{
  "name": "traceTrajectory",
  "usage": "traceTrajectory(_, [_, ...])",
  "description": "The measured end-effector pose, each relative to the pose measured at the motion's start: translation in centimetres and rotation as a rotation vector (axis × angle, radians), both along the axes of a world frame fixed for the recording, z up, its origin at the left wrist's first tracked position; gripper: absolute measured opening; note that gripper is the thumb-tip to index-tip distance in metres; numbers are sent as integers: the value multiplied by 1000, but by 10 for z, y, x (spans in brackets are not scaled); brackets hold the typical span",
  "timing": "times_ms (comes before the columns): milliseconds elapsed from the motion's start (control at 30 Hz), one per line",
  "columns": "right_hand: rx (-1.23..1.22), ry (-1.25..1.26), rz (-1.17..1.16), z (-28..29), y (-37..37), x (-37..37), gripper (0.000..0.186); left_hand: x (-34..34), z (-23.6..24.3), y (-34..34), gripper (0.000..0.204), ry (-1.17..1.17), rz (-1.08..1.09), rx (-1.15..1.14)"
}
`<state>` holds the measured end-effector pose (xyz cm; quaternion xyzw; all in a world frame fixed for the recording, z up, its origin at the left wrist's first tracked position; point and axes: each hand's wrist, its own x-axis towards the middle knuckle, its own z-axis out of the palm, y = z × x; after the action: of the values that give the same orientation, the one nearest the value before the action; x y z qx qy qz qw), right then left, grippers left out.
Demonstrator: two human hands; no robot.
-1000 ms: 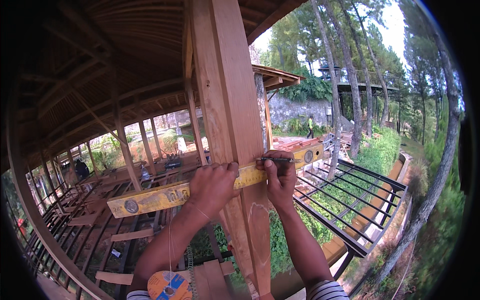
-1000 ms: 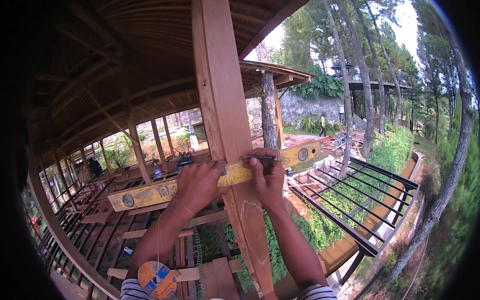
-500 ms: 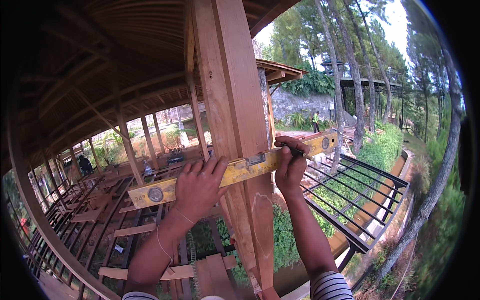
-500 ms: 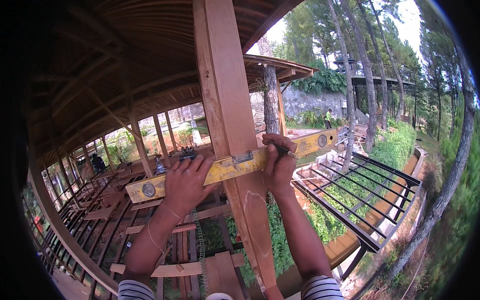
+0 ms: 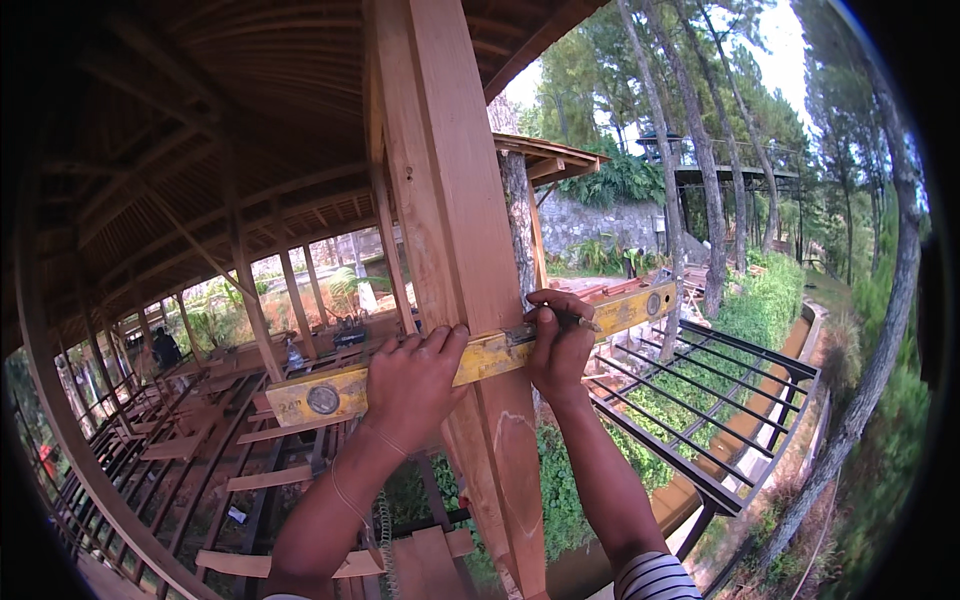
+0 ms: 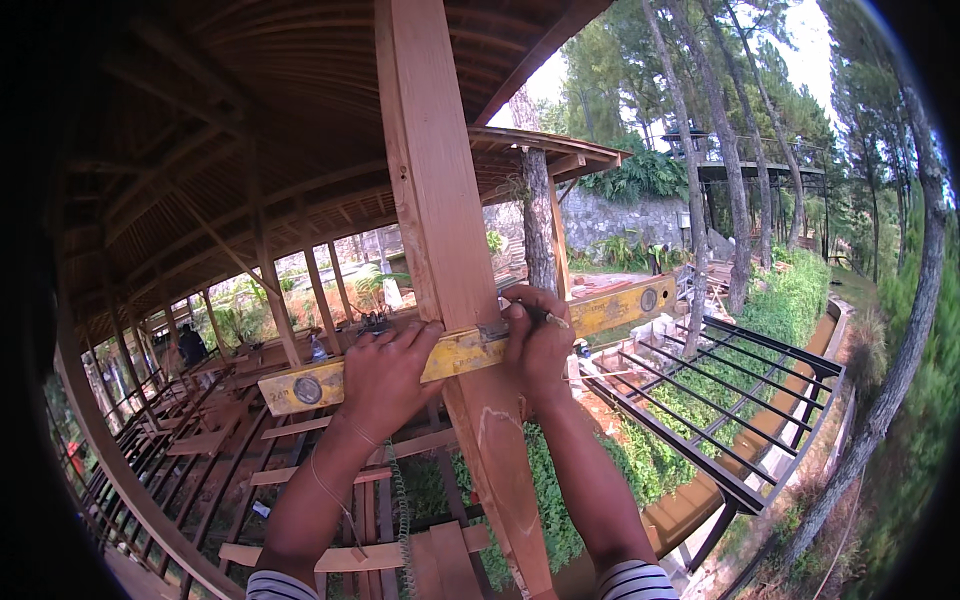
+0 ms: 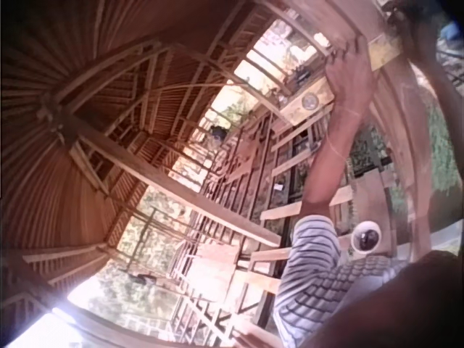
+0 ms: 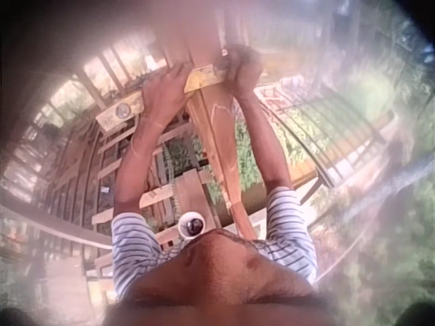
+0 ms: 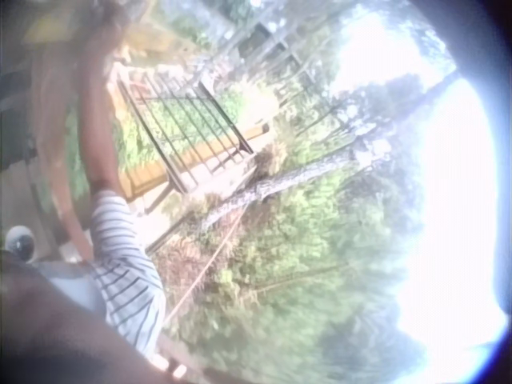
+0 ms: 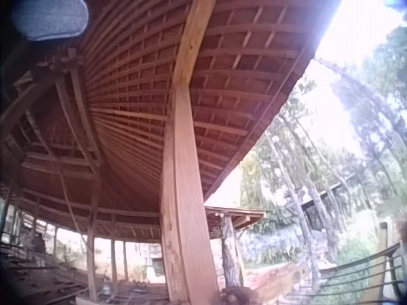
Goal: The person uses a spirit level to check the vertical alignment of a wooden beam and marks it with a pencil. They repeatedly reposition the level and make marks along the beam's edge.
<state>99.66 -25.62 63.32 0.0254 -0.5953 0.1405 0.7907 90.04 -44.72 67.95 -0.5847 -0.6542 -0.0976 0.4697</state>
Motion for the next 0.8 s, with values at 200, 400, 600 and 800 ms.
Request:
traceTrajectory(200, [105,66,161,0,9,7,11,8,4,-4,71,-2,65,-49])
traceTrajectory(400, [61,41,108,-5,21,11,11,13,7,-6,69,-23,152,-91])
traceTrajectory(600, [-46,33,214,-3,10,17,12,1,8,5,66,57,45,-79])
traceTrajectory(800, [-18,26,236,-5,7,14,12,5,11,-3,67,67,43,-63])
